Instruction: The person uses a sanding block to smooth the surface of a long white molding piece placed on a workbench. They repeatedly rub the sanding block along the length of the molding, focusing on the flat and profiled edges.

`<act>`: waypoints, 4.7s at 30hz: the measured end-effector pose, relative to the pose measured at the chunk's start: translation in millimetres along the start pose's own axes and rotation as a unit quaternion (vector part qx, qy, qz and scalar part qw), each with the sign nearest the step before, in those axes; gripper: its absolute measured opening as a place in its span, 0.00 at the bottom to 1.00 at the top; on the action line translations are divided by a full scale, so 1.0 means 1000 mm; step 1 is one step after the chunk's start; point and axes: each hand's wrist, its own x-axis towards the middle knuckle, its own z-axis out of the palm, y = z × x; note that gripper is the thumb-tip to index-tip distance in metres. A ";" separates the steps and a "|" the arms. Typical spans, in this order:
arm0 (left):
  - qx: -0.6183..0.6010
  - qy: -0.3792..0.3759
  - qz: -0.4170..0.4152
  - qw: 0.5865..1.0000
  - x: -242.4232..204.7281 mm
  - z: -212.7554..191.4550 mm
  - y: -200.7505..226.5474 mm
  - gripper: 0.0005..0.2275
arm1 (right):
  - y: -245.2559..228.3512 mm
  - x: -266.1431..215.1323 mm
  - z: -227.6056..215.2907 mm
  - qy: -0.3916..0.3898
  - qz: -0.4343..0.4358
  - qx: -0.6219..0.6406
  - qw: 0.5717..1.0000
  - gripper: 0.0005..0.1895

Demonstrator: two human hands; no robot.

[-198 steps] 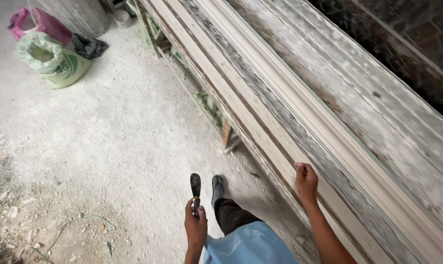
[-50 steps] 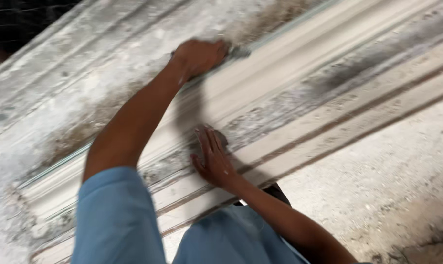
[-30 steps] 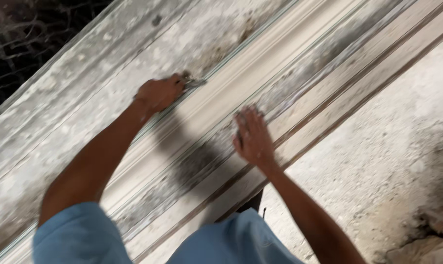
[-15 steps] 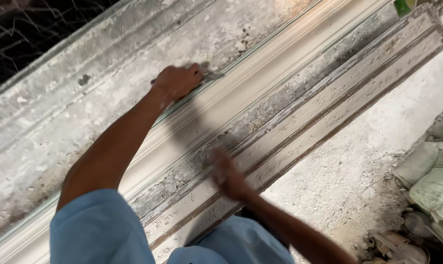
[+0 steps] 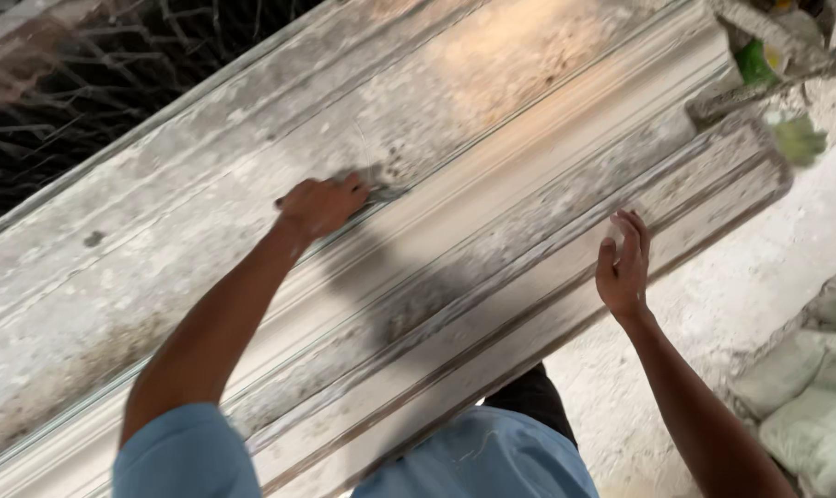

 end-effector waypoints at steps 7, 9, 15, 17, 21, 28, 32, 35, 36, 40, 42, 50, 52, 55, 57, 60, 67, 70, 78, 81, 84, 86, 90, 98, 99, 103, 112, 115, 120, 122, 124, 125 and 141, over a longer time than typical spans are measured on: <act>-0.073 0.103 0.032 0.992 0.199 -0.171 0.107 0.14 | 0.167 0.135 -0.038 -0.054 -0.058 -0.097 0.992 0.20; -0.034 0.097 0.034 0.994 0.232 -0.204 0.123 0.12 | 0.203 0.174 -0.038 -0.066 -0.075 -0.139 0.985 0.22; -0.002 0.015 0.018 1.000 0.201 -0.220 0.130 0.18 | 0.243 0.199 -0.041 -0.121 -0.052 -0.159 0.978 0.26; -0.004 -0.010 0.014 1.000 0.185 -0.210 0.122 0.22 | 0.241 0.202 -0.036 -0.134 -0.041 -0.139 0.980 0.27; -0.008 -0.004 0.013 1.000 0.246 -0.222 0.132 0.17 | 0.243 0.201 -0.037 -0.139 -0.041 -0.129 0.981 0.27; 0.021 0.111 0.030 0.993 0.352 -0.310 0.195 0.10 | 0.239 0.205 -0.045 -0.153 -0.031 -0.142 0.977 0.29; -0.031 0.009 0.005 0.999 0.323 -0.321 0.194 0.10 | 0.242 0.206 -0.044 -0.163 -0.018 -0.154 0.974 0.31; -0.016 0.004 0.018 1.000 0.334 -0.324 0.195 0.10 | 0.244 0.204 -0.042 -0.155 -0.004 -0.144 0.977 0.32; 0.002 0.030 0.031 0.999 0.347 -0.327 0.195 0.09 | 0.244 0.205 -0.041 -0.155 -0.009 -0.143 0.978 0.32; 0.015 0.167 0.036 0.985 0.424 -0.354 0.217 0.07 | 0.243 0.205 -0.040 -0.147 -0.013 -0.142 0.979 0.31; -0.003 0.139 0.029 0.990 0.443 -0.354 0.224 0.08 | 0.244 0.202 -0.042 -0.151 -0.005 -0.143 0.978 0.30; 0.024 0.195 0.038 0.980 0.458 -0.316 0.213 0.07 | 0.245 0.205 -0.041 -0.159 0.015 -0.151 0.976 0.31; -0.008 0.112 -0.025 0.993 0.489 -0.325 0.226 0.11 | 0.242 0.204 -0.042 -0.166 0.015 -0.156 0.974 0.30; 0.055 0.195 -0.036 0.979 0.534 -0.340 0.256 0.10 | 0.239 0.207 -0.043 -0.159 0.018 -0.150 0.976 0.28; 0.088 0.204 -0.082 0.971 0.551 -0.350 0.248 0.09 | 0.241 0.210 -0.042 -0.149 0.015 -0.144 0.978 0.27; -0.190 0.131 -0.146 0.962 0.538 -0.343 0.210 0.21 | 0.242 0.206 -0.043 -0.148 0.010 -0.136 0.980 0.27; -0.406 -0.088 -0.254 0.874 0.419 -0.326 0.126 0.29 | 0.241 0.208 -0.042 -0.138 0.018 -0.111 0.984 0.28; -0.212 -0.126 -0.263 0.933 0.398 -0.354 0.117 0.28 | 0.241 0.205 -0.048 -0.148 0.021 -0.126 0.981 0.28; 0.059 0.271 -0.099 0.956 0.456 -0.341 0.197 0.20 | 0.244 0.209 -0.045 -0.143 0.024 -0.129 0.981 0.28; 0.198 0.252 -0.093 0.943 0.443 -0.319 0.205 0.31 | 0.241 0.203 -0.043 -0.138 0.023 -0.120 0.983 0.28; 0.020 0.173 -0.074 0.982 0.411 -0.310 0.194 0.36 | 0.242 0.205 -0.045 -0.127 0.007 -0.126 0.984 0.27; -0.023 0.172 -0.068 0.982 0.384 -0.301 0.187 0.28 | 0.242 0.208 -0.046 -0.119 0.003 -0.125 0.985 0.26; -0.035 0.149 -0.098 0.983 0.325 -0.271 0.189 0.15 | 0.237 0.208 -0.050 -0.107 -0.017 -0.130 0.986 0.25; -0.547 0.356 -0.308 0.692 0.141 -0.115 0.303 0.19 | 0.242 0.193 -0.037 -0.073 -0.041 -0.098 0.992 0.22; -0.539 0.413 -0.328 0.657 0.116 -0.091 0.324 0.18 | 0.242 0.189 -0.036 -0.090 -0.030 -0.117 0.989 0.21; -0.588 0.479 -0.423 0.496 0.021 -0.011 0.381 0.20 | 0.221 0.174 -0.038 0.025 -0.124 -0.060 0.990 0.20; -0.636 0.495 -0.521 0.280 -0.166 0.112 0.437 0.14 | -0.006 0.043 0.021 -0.277 0.112 0.219 0.929 0.16; -0.592 0.532 -0.540 0.273 -0.224 0.174 0.471 0.12 | -0.096 -0.017 0.053 -0.264 -0.030 0.234 0.935 0.15; -0.594 0.551 -0.572 0.127 -0.329 0.288 0.542 0.15 | -0.212 -0.093 0.088 -0.306 -0.153 0.281 0.896 0.17; -0.614 0.526 -0.587 0.044 -0.369 0.332 0.573 0.16 | -0.249 -0.114 0.095 -0.343 -0.137 0.281 0.886 0.17; -0.617 0.511 -0.597 -0.036 -0.399 0.374 0.606 0.17 | -0.286 -0.134 0.105 -0.366 -0.132 0.286 0.876 0.18; -0.619 0.506 -0.595 -0.083 -0.410 0.394 0.622 0.18 | -0.303 -0.145 0.113 -0.372 -0.133 0.291 0.871 0.18; -0.664 0.510 -0.469 -0.282 -0.477 0.534 0.528 0.17 | -0.585 -0.241 0.266 -0.518 -0.095 0.332 0.783 0.15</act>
